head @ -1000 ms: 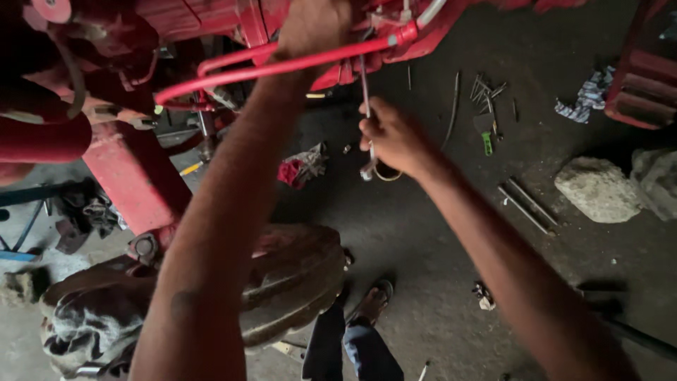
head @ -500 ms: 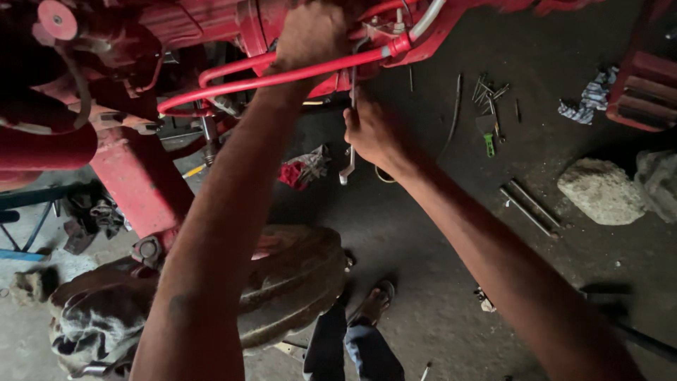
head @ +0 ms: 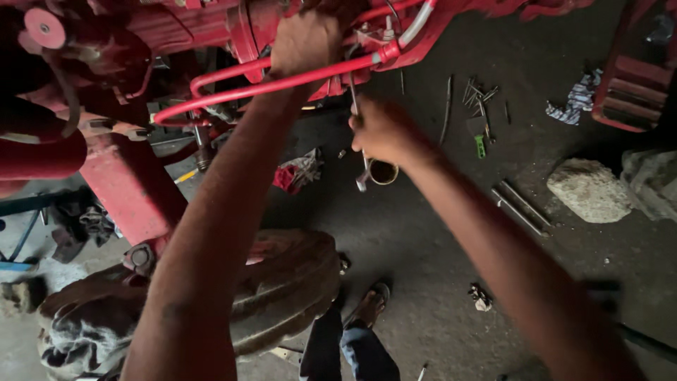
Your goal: The person uses a wrench to tighten bolts and nuts on the red engine of a tractor. They repeatedly adjust the wrench and their grip while working on various connection points within the engine assembly.
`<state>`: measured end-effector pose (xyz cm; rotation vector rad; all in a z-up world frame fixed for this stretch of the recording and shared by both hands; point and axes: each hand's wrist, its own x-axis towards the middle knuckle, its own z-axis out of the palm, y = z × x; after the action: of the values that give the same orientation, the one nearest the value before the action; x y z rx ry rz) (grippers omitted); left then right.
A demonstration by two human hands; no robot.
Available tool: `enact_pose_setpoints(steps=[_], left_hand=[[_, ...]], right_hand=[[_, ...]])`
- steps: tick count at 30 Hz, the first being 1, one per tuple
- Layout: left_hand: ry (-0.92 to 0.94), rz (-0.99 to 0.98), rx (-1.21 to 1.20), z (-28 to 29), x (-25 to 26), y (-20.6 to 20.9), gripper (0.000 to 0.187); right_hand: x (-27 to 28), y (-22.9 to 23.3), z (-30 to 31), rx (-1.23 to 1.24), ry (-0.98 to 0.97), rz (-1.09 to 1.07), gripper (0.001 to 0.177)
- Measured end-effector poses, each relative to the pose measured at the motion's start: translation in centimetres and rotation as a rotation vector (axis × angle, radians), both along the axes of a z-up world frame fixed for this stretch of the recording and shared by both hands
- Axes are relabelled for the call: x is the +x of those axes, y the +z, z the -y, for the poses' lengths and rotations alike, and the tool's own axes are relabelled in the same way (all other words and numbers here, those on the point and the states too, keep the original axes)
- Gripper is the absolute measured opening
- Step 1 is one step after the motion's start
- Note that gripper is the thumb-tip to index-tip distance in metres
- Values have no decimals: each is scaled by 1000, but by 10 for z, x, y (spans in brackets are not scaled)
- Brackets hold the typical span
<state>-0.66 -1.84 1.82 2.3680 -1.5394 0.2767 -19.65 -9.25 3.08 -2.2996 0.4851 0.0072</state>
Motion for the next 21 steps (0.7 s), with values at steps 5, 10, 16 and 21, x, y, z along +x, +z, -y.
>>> enact_pose_setpoints(steps=[5,10,16,21], left_hand=[[-116,98,-224,-8,1,11,50],[-20,19,-86,-1,5,-6,40],[24,54,-83,2,8,-25,24],[-45,132,-192,-3,12,-24,34]], right_hand=[[-9,-16,-8,-170,80,264,12],[-13,49,9,-115,-3,114,12],[-4,30,0,291,3,-78,16],[-13,-12,-7,-38,123,65,19]])
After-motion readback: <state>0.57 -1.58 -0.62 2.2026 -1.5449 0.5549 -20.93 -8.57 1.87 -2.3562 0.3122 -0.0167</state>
